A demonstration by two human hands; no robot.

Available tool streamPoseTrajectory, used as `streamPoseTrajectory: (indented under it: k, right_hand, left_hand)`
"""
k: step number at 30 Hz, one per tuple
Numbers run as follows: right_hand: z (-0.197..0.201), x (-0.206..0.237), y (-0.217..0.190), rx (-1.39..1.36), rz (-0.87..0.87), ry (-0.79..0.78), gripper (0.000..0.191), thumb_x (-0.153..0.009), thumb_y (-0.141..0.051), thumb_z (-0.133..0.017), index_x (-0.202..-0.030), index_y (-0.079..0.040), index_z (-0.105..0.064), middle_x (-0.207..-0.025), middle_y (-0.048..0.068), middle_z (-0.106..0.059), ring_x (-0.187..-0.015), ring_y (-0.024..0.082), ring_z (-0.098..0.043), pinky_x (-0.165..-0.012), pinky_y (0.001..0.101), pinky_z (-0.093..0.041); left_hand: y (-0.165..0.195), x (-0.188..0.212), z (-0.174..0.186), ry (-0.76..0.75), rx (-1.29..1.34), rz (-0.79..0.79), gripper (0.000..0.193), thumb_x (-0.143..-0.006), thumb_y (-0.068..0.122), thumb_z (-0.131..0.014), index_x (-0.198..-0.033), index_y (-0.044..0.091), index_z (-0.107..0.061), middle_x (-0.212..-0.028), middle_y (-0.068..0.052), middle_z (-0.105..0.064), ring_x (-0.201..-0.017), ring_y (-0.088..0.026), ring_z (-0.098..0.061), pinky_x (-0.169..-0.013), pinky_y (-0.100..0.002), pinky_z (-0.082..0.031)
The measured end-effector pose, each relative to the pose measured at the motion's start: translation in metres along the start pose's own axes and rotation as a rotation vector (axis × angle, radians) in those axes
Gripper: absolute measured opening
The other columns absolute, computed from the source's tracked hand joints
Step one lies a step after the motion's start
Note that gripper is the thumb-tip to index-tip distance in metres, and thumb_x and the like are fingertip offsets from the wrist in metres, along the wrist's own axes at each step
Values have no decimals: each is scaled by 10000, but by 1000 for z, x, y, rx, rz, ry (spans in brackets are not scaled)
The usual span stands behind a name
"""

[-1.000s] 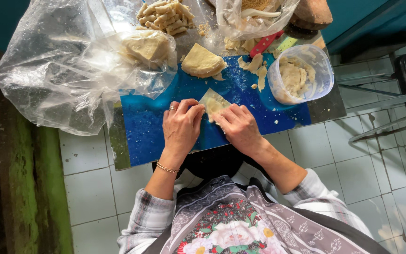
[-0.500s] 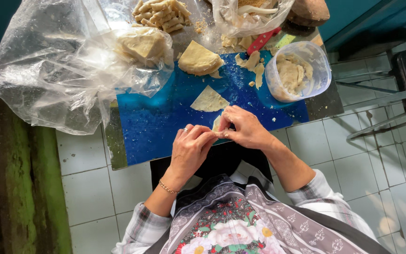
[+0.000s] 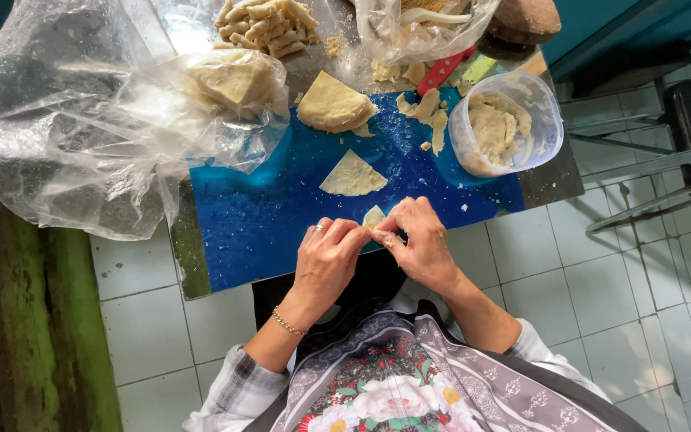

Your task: The person tears pieces from a block of dough and flattens them into triangular pieces on a blue board, occasionally dipping a piece into a plastic container and sprinkling a powdery substance from a bag over the shaped pieces. Shaped pieces accumulate on the board.

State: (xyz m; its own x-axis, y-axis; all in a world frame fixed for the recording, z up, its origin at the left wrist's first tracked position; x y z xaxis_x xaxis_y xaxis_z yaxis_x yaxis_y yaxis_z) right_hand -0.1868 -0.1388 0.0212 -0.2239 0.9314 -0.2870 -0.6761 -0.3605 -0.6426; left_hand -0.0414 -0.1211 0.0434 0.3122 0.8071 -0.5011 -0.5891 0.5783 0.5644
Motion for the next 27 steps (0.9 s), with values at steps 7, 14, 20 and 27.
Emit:
streamPoseTrajectory:
  k: [7,14,20,27]
  right_hand:
    - [11,14,-43,295,312,207,189,-834,-163,-817,-997,-111,-737,-975,4,-703,-888,224,-607,-747,389,-413]
    - [8,0,-18,201,102,106,129,-858,-155,-809,-958,-165,-728,-938,-49,-687,-873,217,-587,-772,372,-412]
    - [14,-1,-26,350,156,155,187,-838,-160,-814,-1015,-166,-755,-964,-2,-665,-887,238,-571,-768,395,-391]
    - [10,6,-30,309,228,148,208,-824,-137,-809,-1015,-194,-752,-1025,-57,-719,-967,188,-605,-808,379,-390]
  left_hand:
    - [-22,-12,-21,-87,-15,194,74,-896,151,-734,-881,117,-670,-869,-56,-607,-838,-267,-627,-703,-394,-495]
    - [-1,-9,-4,11,37,5,99,-893,100,-704,-986,106,-669,-956,-54,-632,-858,-270,-619,-736,-382,-519]
    - [-8,-15,-19,-63,-66,104,76,-902,117,-720,-911,108,-645,-870,-64,-573,-819,-265,-608,-682,-377,-503]
    - [-10,-15,-12,-12,9,146,110,-863,73,-723,-943,102,-652,-898,-75,-582,-845,-273,-608,-664,-377,-508]
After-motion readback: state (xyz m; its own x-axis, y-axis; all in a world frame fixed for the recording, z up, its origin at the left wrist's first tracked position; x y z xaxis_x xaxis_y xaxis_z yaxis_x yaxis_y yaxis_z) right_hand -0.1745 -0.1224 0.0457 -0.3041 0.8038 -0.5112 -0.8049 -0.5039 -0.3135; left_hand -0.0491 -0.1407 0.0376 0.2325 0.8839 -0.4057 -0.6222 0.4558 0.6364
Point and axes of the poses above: each hand's wrist, its own x-axis away from the middle knuckle, its own z-axis out of the back of the hand, y = z × x, the point moved 10 cm from there along -x, towards the middle knuckle
